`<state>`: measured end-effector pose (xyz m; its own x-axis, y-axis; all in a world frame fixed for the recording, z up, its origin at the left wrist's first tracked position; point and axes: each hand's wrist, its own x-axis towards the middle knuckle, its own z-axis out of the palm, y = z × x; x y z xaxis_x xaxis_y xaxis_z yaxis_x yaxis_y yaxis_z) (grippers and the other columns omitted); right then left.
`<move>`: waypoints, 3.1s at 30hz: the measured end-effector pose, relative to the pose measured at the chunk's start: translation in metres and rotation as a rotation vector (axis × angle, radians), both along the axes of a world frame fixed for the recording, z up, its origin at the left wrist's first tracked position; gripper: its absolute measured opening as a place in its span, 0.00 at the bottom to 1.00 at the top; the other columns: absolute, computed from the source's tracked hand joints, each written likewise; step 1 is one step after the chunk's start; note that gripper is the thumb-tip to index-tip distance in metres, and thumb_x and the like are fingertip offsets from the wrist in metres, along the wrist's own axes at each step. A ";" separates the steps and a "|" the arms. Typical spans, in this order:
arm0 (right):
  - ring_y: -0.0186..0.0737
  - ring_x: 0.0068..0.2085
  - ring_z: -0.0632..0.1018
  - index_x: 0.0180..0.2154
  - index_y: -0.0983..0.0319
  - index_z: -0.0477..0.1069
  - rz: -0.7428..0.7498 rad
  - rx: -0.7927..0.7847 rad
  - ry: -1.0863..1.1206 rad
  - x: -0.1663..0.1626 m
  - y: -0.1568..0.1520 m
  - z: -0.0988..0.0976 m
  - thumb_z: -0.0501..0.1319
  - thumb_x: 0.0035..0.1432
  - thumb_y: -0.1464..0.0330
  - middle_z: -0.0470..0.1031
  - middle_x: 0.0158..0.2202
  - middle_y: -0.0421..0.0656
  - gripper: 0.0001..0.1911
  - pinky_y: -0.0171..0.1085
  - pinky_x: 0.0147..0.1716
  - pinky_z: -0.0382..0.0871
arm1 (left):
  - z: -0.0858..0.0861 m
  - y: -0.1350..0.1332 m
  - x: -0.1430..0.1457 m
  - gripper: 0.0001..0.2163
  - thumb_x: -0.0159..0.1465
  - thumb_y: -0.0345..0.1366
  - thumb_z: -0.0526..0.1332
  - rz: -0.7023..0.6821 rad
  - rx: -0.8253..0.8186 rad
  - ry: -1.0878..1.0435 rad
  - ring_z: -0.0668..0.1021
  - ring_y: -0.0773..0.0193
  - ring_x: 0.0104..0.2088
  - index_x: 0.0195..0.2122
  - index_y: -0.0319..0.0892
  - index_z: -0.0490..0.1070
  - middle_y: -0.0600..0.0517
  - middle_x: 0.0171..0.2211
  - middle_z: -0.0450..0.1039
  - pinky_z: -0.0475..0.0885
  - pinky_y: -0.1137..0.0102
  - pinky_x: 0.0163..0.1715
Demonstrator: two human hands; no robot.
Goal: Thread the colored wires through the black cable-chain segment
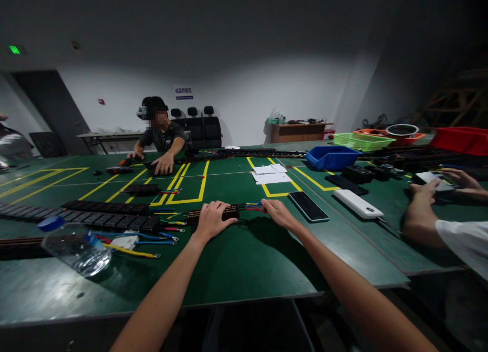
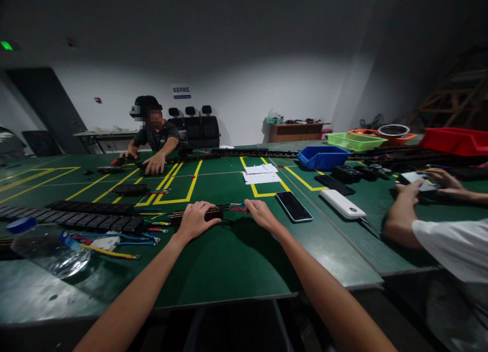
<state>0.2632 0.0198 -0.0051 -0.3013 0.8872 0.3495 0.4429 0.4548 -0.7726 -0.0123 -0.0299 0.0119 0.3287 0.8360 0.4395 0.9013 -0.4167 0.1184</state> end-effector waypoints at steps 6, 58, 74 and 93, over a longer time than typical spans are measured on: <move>0.39 0.28 0.70 0.23 0.60 0.69 0.011 -0.010 -0.001 0.000 -0.001 0.004 0.48 0.63 0.55 0.71 0.23 0.42 0.24 0.35 0.29 0.60 | 0.000 -0.001 0.000 0.24 0.64 0.58 0.62 0.005 -0.016 -0.004 0.75 0.51 0.48 0.53 0.46 0.74 0.47 0.50 0.77 0.65 0.59 0.47; 0.34 0.22 0.61 0.24 0.57 0.58 0.017 -0.142 0.235 -0.001 0.012 -0.011 0.52 0.60 0.43 0.58 0.20 0.36 0.27 0.35 0.22 0.55 | 0.000 -0.003 0.003 0.24 0.65 0.59 0.61 -0.046 0.040 -0.008 0.77 0.52 0.48 0.51 0.45 0.75 0.48 0.48 0.78 0.66 0.59 0.45; 0.33 0.22 0.60 0.24 0.57 0.57 0.035 -0.229 0.288 -0.004 0.011 -0.012 0.53 0.58 0.47 0.56 0.21 0.35 0.22 0.34 0.22 0.53 | -0.001 -0.001 0.002 0.24 0.65 0.59 0.61 -0.039 0.045 0.001 0.76 0.53 0.48 0.51 0.46 0.74 0.48 0.49 0.78 0.66 0.59 0.45; 0.30 0.20 0.55 0.23 0.57 0.55 0.013 -0.419 0.436 -0.010 -0.001 -0.001 0.55 0.53 0.55 0.53 0.20 0.33 0.16 0.33 0.20 0.45 | 0.000 -0.002 0.003 0.24 0.66 0.59 0.60 -0.031 0.021 -0.021 0.77 0.54 0.47 0.52 0.45 0.74 0.48 0.49 0.78 0.66 0.60 0.45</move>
<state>0.2535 0.0188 -0.0057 -0.2202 0.9733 0.0650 0.0412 0.0759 -0.9963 -0.0090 -0.0319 0.0121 0.3449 0.8160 0.4639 0.8854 -0.4469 0.1278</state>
